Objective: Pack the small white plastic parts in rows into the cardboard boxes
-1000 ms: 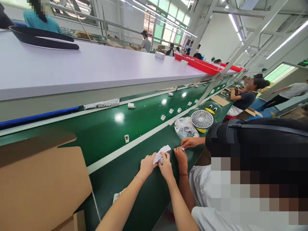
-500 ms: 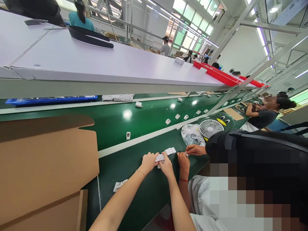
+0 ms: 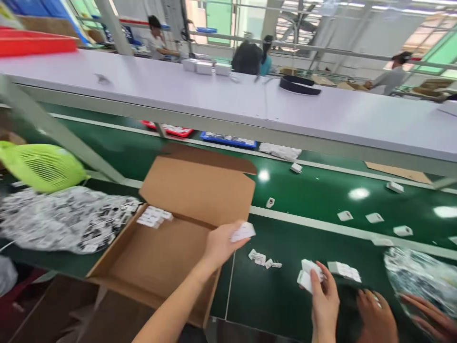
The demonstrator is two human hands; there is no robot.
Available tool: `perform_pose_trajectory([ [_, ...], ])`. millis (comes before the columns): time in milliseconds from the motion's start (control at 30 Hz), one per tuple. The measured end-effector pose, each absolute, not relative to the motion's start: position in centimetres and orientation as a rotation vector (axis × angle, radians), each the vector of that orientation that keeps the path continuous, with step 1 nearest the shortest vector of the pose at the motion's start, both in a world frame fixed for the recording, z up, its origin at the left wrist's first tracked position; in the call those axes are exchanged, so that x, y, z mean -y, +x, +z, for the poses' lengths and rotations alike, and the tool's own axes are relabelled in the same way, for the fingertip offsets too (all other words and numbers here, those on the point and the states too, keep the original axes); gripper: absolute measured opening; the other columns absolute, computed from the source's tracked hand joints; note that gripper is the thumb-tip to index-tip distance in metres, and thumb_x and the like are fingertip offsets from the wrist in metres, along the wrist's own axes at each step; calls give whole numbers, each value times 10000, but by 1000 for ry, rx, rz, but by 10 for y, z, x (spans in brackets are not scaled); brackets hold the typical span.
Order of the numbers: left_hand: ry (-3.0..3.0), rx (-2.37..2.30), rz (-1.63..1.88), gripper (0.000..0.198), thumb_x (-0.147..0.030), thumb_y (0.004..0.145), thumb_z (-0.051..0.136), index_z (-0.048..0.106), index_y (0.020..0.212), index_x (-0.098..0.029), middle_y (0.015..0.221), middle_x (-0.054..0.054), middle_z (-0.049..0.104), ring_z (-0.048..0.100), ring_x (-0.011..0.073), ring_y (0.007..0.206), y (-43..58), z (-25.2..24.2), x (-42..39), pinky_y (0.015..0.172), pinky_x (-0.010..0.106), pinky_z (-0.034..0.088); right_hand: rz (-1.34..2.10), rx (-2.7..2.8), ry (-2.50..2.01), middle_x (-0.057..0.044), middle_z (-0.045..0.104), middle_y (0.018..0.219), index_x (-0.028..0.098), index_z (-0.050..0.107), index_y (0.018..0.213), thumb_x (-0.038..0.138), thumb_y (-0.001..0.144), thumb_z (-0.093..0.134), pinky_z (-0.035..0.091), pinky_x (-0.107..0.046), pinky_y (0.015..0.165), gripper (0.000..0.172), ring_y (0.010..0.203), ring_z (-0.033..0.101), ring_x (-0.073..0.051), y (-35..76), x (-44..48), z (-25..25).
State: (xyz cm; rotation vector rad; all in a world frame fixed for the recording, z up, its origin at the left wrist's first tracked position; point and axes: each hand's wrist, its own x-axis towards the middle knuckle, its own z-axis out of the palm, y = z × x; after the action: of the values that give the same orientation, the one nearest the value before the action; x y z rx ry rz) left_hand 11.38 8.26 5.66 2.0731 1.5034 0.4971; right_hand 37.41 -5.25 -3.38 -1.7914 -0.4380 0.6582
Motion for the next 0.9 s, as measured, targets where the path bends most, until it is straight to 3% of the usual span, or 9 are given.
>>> perform_pose_trajectory([
  [100, 1908, -1931, 449, 464, -528, 721, 522, 563, 1123, -299, 1090, -28, 636, 597, 173, 951, -13, 71, -62, 803, 231, 444, 971, 900, -1557, -94, 613, 1018, 202, 463, 1211, 390, 730, 589, 516, -269, 617, 532, 779, 610, -186, 297, 11, 9],
  [200, 1657, -2239, 323, 495, -553, 708, 507, 567, 1124, -291, 976, -12, 682, 631, 190, 876, -110, 66, -35, 663, 212, 472, 1126, 1515, -1296, -65, 598, 1022, 232, 559, 1099, 315, 786, 536, 486, -283, 752, 325, 877, 588, -181, 192, -36, 23],
  [267, 1547, -2319, 289, 504, -545, 715, 501, 550, 1146, -289, 963, -3, 686, 639, 194, 868, -153, 59, -18, 615, 201, 473, 1058, 1779, -1230, -37, 561, 1022, 262, 590, 1040, 262, 795, 523, 466, -280, 784, 255, 871, 580, -162, 118, -65, 9],
  [400, 1554, -2230, 303, 437, -491, 719, 518, 575, 1110, -305, 1025, -19, 667, 631, 189, 912, -203, 42, 0, 637, 190, 489, 862, 2089, -1347, -14, 503, 1040, 323, 567, 1059, 208, 799, 514, 475, -262, 687, 289, 756, 581, -127, 3, -108, -41],
  [600, 1570, -1993, 366, 421, -488, 670, 575, 617, 1045, -299, 1012, -28, 672, 627, 196, 927, -248, 25, -5, 679, 190, 505, 799, 1846, -1618, -86, 406, 1164, 247, 385, 1217, 218, 781, 534, 500, -334, 723, 461, 879, 573, -183, -38, -117, -71],
  [767, 1568, -1879, 310, 401, -494, 684, 563, 624, 1029, -300, 992, -31, 678, 635, 195, 901, -262, 21, -26, 638, 185, 509, 957, 1836, -1508, -71, 387, 1148, 228, 380, 1162, 167, 695, 629, 479, -340, 831, 533, 964, 533, -174, -36, -87, -69],
  [900, 1687, -1793, 290, 408, -499, 716, 532, 601, 1066, -302, 1048, -23, 656, 629, 187, 914, -259, 24, -44, 636, 190, 506, 766, 1791, -1565, -106, 370, 1127, 192, 369, 1117, 158, 699, 627, 483, -381, 826, 493, 1006, 514, -209, -55, -87, -83],
])
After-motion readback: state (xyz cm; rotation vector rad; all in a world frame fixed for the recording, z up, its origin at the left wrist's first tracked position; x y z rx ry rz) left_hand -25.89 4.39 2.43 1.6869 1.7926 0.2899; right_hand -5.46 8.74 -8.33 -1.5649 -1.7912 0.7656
